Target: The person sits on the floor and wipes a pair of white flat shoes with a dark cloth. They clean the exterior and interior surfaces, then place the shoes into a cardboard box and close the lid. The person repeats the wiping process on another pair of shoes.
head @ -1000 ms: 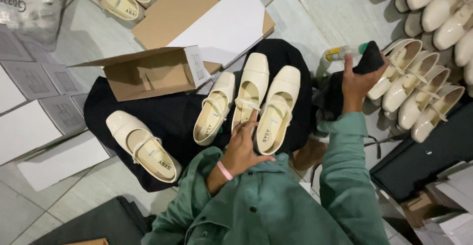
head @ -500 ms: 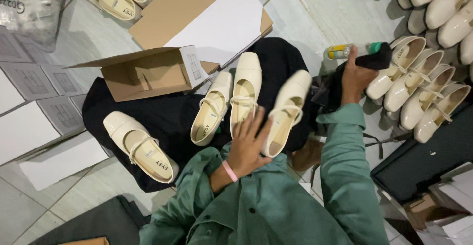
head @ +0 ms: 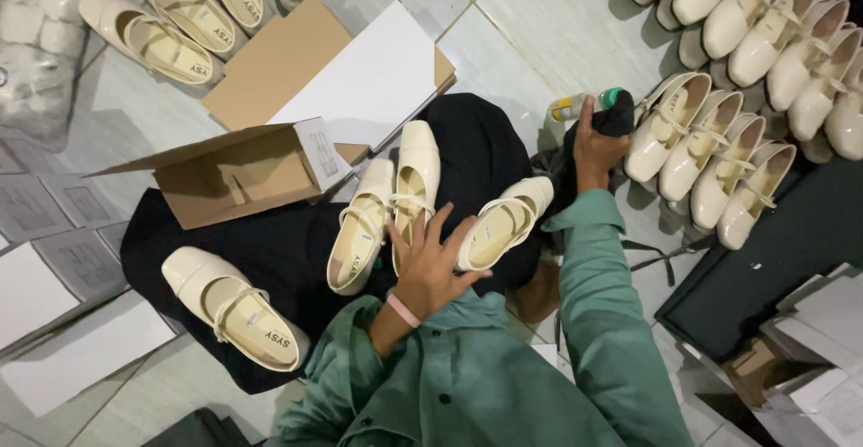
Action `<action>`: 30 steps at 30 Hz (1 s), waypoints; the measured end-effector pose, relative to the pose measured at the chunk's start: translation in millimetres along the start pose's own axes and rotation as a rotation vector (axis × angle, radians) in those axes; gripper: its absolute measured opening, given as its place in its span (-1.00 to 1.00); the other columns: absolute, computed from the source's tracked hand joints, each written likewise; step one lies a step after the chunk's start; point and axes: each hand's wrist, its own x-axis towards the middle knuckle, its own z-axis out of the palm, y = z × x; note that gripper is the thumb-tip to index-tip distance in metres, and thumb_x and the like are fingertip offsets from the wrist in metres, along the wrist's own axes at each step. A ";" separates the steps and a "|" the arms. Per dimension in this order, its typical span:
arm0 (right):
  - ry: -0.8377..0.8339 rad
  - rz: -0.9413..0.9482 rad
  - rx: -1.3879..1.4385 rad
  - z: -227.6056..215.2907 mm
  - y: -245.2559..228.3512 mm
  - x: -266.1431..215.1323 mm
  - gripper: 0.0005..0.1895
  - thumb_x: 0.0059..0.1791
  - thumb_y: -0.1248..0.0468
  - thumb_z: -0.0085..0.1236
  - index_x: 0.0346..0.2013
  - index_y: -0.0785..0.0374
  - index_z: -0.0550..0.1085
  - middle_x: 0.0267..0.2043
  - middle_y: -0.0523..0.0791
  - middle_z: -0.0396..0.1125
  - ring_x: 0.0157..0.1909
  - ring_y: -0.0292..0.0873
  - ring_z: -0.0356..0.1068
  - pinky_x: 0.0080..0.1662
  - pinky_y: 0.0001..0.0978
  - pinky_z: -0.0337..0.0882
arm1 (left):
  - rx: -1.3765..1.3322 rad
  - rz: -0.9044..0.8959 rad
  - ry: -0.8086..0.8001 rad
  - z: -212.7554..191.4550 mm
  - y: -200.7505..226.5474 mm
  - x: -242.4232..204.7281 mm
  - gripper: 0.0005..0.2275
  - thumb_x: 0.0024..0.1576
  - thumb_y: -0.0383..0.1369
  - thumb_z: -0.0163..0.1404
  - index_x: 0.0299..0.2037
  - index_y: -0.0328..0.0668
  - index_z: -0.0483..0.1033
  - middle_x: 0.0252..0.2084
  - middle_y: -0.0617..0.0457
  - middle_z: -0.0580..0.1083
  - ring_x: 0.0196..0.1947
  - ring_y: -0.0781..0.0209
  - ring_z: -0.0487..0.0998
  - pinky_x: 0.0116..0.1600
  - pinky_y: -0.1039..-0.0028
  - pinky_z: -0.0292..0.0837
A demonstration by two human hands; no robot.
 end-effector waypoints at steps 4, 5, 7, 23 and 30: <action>0.154 0.241 0.003 11.6 23.9 2.2 -0.47 -0.06 0.02 0.51 -0.08 0.40 0.56 -0.19 0.04 0.54 -0.21 0.00 0.58 -0.12 -0.19 0.55 | -0.085 0.024 0.025 0.4 -12.2 -1.9 -0.35 0.01 0.08 0.22 0.30 0.07 0.46 0.29 0.10 0.41 0.25 -0.22 0.32 0.39 -0.37 -0.14; 0.245 0.392 0.034 11.9 30.0 9.1 -0.45 -0.09 -0.01 0.53 -0.12 0.41 0.56 -0.20 0.02 0.55 -0.21 -0.04 0.58 -0.12 -0.21 0.56 | -0.087 0.044 0.036 -1.2 -16.6 -3.4 -0.37 0.02 0.06 0.23 0.30 0.08 0.47 0.27 0.14 0.44 0.24 -0.17 0.34 0.40 -0.38 -0.17; 0.354 0.502 0.314 7.5 38.7 13.2 -0.47 -0.04 -0.01 0.43 -0.11 0.45 0.56 -0.16 0.00 0.57 -0.17 -0.07 0.58 -0.05 -0.22 0.58 | -0.114 0.079 0.040 -5.8 -24.4 -4.5 -0.37 -0.05 0.01 0.28 0.25 0.06 0.49 0.19 0.16 0.49 0.21 -0.08 0.39 0.38 -0.41 -0.23; 0.049 0.385 0.982 -60.7 44.4 -2.7 -0.30 0.16 -0.01 0.17 0.45 0.12 0.08 0.48 -0.12 0.02 0.49 -0.18 0.15 0.50 -0.27 0.18 | -0.101 0.187 0.083 -5.1 -37.5 -7.3 -0.43 -0.12 0.03 0.33 0.08 0.05 0.52 0.20 0.13 0.49 0.13 0.00 0.49 0.37 -0.45 -0.12; 0.401 0.528 0.174 -20.2 62.2 27.6 -0.42 -0.08 -0.01 0.48 -0.15 0.50 0.55 -0.17 0.02 0.58 -0.21 -0.09 0.58 -0.08 -0.25 0.58 | -0.022 0.216 0.196 12.1 -43.8 -13.6 -0.33 -0.10 0.10 0.31 0.12 -0.07 0.38 0.19 0.11 0.48 0.13 -0.09 0.47 0.36 -0.49 -0.12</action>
